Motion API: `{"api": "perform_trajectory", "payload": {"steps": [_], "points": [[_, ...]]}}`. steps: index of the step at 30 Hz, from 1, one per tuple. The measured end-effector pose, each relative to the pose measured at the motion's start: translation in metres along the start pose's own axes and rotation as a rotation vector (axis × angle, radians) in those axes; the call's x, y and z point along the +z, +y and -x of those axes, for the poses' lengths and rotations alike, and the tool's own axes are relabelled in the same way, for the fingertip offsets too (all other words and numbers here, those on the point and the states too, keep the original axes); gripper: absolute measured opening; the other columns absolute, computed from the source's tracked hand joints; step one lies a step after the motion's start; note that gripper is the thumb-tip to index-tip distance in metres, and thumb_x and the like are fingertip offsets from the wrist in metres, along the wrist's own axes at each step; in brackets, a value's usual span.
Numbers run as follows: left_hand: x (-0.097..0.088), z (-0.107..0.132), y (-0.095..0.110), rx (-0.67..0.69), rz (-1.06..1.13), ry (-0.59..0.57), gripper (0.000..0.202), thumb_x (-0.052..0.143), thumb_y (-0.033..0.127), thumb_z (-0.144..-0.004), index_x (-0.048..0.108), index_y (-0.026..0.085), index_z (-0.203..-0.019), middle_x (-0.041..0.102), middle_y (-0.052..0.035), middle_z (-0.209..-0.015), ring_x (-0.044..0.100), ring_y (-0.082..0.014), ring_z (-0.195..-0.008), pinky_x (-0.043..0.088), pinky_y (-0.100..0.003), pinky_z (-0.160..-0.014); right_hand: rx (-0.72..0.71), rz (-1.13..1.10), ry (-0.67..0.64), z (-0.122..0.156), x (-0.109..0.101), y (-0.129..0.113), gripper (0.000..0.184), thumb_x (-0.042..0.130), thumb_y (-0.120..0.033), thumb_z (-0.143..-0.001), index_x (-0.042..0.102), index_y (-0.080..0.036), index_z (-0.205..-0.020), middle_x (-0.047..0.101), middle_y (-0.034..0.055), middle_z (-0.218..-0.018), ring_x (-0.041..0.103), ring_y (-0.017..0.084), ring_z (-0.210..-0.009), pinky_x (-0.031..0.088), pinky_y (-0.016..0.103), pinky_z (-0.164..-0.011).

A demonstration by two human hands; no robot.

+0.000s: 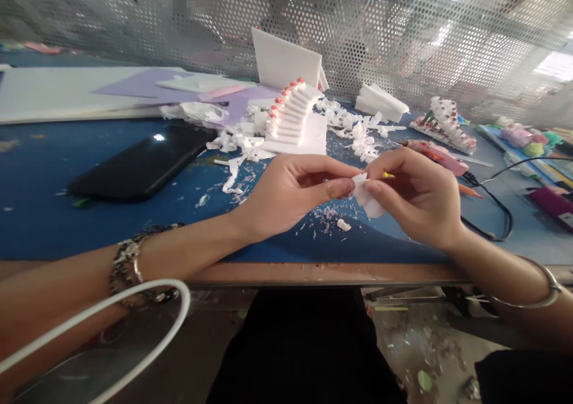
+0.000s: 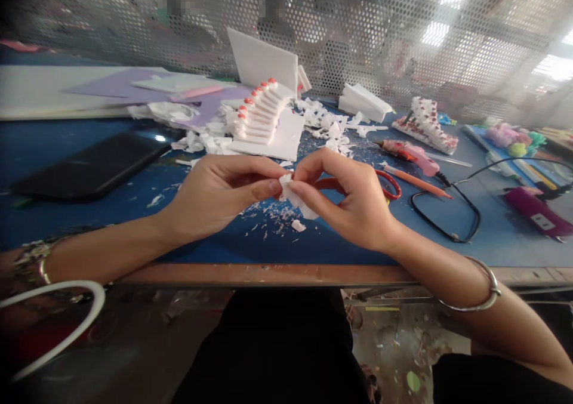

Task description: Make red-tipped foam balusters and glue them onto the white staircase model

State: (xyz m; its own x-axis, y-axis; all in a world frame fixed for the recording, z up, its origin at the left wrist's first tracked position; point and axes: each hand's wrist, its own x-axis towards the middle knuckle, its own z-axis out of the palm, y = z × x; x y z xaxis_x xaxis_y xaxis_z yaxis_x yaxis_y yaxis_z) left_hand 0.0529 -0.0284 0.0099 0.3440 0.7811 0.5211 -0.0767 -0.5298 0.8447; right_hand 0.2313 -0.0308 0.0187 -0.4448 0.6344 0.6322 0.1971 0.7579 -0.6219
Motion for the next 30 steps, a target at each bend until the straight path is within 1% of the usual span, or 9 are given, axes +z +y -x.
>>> {"api": "perform_trajectory", "payload": {"steps": [3,7,9,11,14,16,20,27,30], "points": [[-0.0004,0.0003,-0.0009,-0.020,0.005,0.016,0.009,0.067,0.022,-0.071,0.065,0.017,-0.079,0.067,0.0024,-0.074,0.062,-0.0088,-0.067,0.050,-0.015,-0.058,0.005,-0.016,-0.003,0.0004,0.0008,0.0005,0.005,0.061,-0.019,-0.077,0.056,-0.017,-0.079,0.058,-0.0014,-0.073,0.055,0.005,-0.060,0.049,0.015,-0.051],[-0.0013,0.0001,-0.0010,-0.067,0.002,-0.001,0.013,0.068,0.028,-0.070,0.064,0.017,-0.077,0.067,0.0017,-0.074,0.062,-0.0093,-0.068,0.049,-0.016,-0.057,-0.007,-0.040,-0.015,-0.0002,0.0016,0.0020,0.007,0.059,-0.023,-0.078,0.056,-0.017,-0.080,0.058,-0.0010,-0.074,0.056,0.005,-0.060,0.049,0.014,-0.050],[-0.0015,-0.0003,-0.0011,-0.064,-0.005,-0.005,0.014,0.068,0.029,-0.070,0.064,0.017,-0.076,0.067,0.0010,-0.075,0.062,-0.0099,-0.068,0.050,-0.017,-0.057,-0.017,-0.019,-0.017,-0.0008,0.0015,0.0025,0.008,0.059,-0.024,-0.078,0.056,-0.017,-0.079,0.058,-0.0009,-0.074,0.055,0.005,-0.061,0.048,0.014,-0.050],[-0.0018,-0.0005,-0.0017,-0.038,-0.016,-0.003,0.012,0.068,0.027,-0.071,0.065,0.017,-0.076,0.067,0.0003,-0.077,0.061,-0.0102,-0.070,0.050,-0.018,-0.060,-0.037,0.014,-0.016,-0.0013,0.0012,0.0030,0.007,0.060,-0.023,-0.078,0.056,-0.017,-0.078,0.059,-0.0009,-0.074,0.054,0.005,-0.060,0.047,0.014,-0.049],[-0.0028,0.0000,-0.0034,0.035,-0.040,-0.004,0.005,0.065,0.020,-0.074,0.066,0.018,-0.078,0.066,0.0002,-0.083,0.060,-0.0100,-0.077,0.048,-0.018,-0.064,-0.096,0.083,0.004,-0.0017,0.0005,0.0037,0.005,0.059,-0.020,-0.078,0.055,-0.016,-0.077,0.059,-0.0011,-0.073,0.054,0.005,-0.061,0.048,0.016,-0.051],[-0.0036,0.0008,-0.0044,0.080,-0.063,-0.014,0.008,0.063,0.017,-0.075,0.067,0.020,-0.081,0.065,0.0006,-0.086,0.059,-0.0095,-0.079,0.047,-0.018,-0.064,-0.150,0.142,0.017,-0.0020,0.0000,0.0041,0.004,0.059,-0.017,-0.077,0.055,-0.017,-0.075,0.059,-0.0013,-0.071,0.054,0.006,-0.062,0.048,0.018,-0.054],[-0.0036,0.0028,-0.0038,0.110,-0.115,-0.024,0.014,0.061,0.016,-0.077,0.068,0.024,-0.086,0.066,0.0014,-0.086,0.059,-0.0091,-0.078,0.047,-0.017,-0.063,-0.231,0.226,0.029,-0.0028,-0.0009,0.0043,0.008,0.062,-0.014,-0.074,0.055,-0.017,-0.074,0.060,-0.0017,-0.069,0.054,0.007,-0.062,0.048,0.021,-0.057],[-0.0007,0.0055,0.0011,0.071,-0.168,-0.026,0.019,0.059,0.016,-0.076,0.070,0.028,-0.087,0.067,0.0007,-0.092,0.060,-0.0129,-0.080,0.049,-0.021,-0.064,-0.212,0.190,0.048,-0.0021,-0.0018,0.0061,0.014,0.066,-0.013,-0.071,0.053,-0.017,-0.072,0.059,-0.0023,-0.069,0.053,0.007,-0.062,0.048,0.021,-0.056],[-0.0016,0.0058,0.0017,0.097,-0.196,-0.050,0.020,0.060,0.018,-0.076,0.069,0.031,-0.088,0.067,0.0014,-0.093,0.060,-0.0118,-0.079,0.048,-0.019,-0.063,-0.217,0.154,0.046,-0.0022,-0.0014,0.0069,0.017,0.068,-0.013,-0.068,0.052,-0.017,-0.072,0.058,-0.0027,-0.068,0.053,0.006,-0.061,0.048,0.020,-0.056]]}}
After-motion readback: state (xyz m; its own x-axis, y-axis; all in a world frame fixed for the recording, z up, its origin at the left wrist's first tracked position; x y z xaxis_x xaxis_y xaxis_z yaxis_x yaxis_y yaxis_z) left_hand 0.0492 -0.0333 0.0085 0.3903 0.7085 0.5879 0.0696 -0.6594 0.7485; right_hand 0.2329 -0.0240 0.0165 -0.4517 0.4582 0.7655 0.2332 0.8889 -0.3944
